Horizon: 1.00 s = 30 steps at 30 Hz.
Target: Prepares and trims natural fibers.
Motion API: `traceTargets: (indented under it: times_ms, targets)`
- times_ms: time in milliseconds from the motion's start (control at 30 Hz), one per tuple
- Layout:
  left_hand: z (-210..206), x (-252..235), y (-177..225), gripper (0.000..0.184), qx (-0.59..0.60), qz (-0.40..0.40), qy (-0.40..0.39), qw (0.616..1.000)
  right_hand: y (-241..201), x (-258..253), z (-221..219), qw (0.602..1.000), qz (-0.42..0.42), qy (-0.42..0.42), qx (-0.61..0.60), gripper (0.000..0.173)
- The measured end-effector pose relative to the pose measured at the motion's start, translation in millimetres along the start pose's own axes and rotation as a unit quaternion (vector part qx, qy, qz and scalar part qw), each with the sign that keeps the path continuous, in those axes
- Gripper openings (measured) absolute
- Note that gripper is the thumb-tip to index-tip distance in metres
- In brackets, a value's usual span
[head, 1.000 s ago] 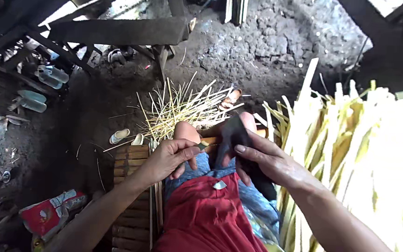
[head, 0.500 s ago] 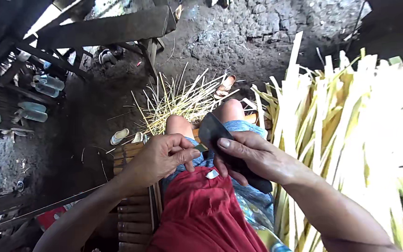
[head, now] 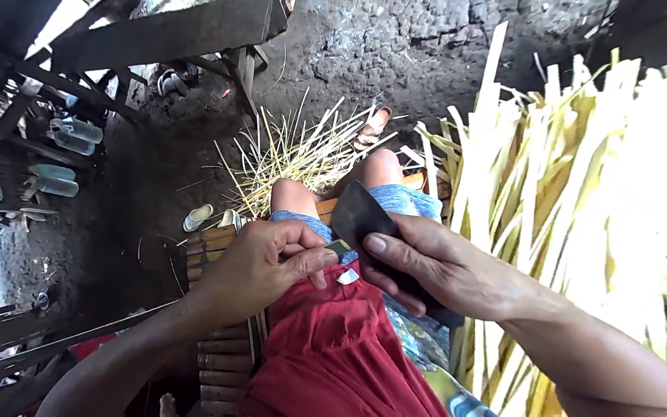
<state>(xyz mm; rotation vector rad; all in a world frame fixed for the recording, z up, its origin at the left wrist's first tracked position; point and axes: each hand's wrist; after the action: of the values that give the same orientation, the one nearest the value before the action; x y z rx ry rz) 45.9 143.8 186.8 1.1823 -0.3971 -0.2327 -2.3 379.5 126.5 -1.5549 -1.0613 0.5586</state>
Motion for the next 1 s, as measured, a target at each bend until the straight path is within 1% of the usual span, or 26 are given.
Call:
traceTargets:
  times_ms: [133,233,300,367,433,500,533,567,600,633,667,700,733,767,800,833,867,900,967,1000]
  targets:
    - [-3,6,11,0.011,-0.036,-0.031,-0.002,0.999,-8,9,-6,1.0,0.01,-0.004,0.02,0.024]
    - [-6,7,14,0.011,-0.015,-0.029,-0.006,0.999,-14,11,-5,0.999,0.003,-0.011,0.036,0.024]
    - [-9,7,13,0.01,0.026,-0.02,-0.004,0.999,-11,10,-10,1.0,0.01,0.001,0.013,0.023]
    - [-15,6,11,0.009,0.042,-0.023,0.0,0.999,-4,4,-19,0.999,0.015,0.007,-0.033,0.018]
    - [-13,7,7,0.01,0.006,-0.022,0.002,1.0,4,-5,-25,0.998,0.035,0.014,-0.04,0.018]
    - [-11,7,3,0.009,-0.03,-0.006,0.019,0.999,14,-18,-21,0.998,0.062,0.028,-0.003,0.022]
    - [-11,6,0,0.007,-0.017,0.021,0.034,0.999,20,-26,-13,0.996,0.073,0.034,0.033,0.024]
    - [-12,5,-6,0.005,0.023,0.052,0.047,0.997,26,-36,-3,0.994,0.074,0.035,0.067,0.025]
    - [-12,3,-15,0.008,0.076,0.071,0.052,0.993,30,-45,9,0.994,0.065,0.043,0.079,0.027]
    - [-12,1,-26,0.016,0.125,0.074,0.053,0.988,33,-52,17,0.995,0.049,0.055,0.07,0.03]
    - [-15,-3,-40,0.024,0.157,0.059,0.072,0.983,34,-56,21,0.996,0.033,0.066,0.05,0.032]
    - [-22,-8,-54,0.035,0.177,0.034,0.131,0.975,35,-58,20,0.996,0.023,0.078,0.027,0.031]
    - [-32,-17,-66,0.047,0.201,0.01,0.216,0.955,37,-61,16,0.995,0.022,0.097,0.018,0.024]
    - [-41,-29,-74,0.052,0.24,-0.015,0.279,0.93,38,-65,11,0.99,0.04,0.132,0.036,0.015]
    - [-48,-40,-77,0.051,0.287,-0.048,0.307,0.906,40,-69,7,0.98,0.072,0.17,0.07,0.018]
    - [-54,-45,-79,0.05,0.326,-0.073,0.323,0.886,42,-71,3,0.968,0.104,0.201,0.111,0.028]
    - [-58,-48,-77,0.05,0.352,-0.08,0.328,0.873,43,-71,0,0.953,0.134,0.228,0.146,0.035]
    - [-59,-52,-74,0.049,0.369,-0.089,0.331,0.864,42,-71,-2,0.938,0.163,0.251,0.176,0.038]
    - [-55,-62,-61,0.045,0.414,-0.123,0.332,0.838,41,-72,-8,0.918,0.192,0.276,0.212,0.038]
    - [-53,-67,-58,0.046,0.451,-0.135,0.327,0.819,41,-72,-10,0.916,0.196,0.277,0.212,0.036]
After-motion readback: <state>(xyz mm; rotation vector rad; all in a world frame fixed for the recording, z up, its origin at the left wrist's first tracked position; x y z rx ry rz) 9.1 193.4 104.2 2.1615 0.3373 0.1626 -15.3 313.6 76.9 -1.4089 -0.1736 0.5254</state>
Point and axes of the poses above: each hand's wrist, its own x-axis away from the middle knuckle, its own z-axis out of the back of the hand, y = z × x, and after that the axes turned 7 degrees about -z, right-handed
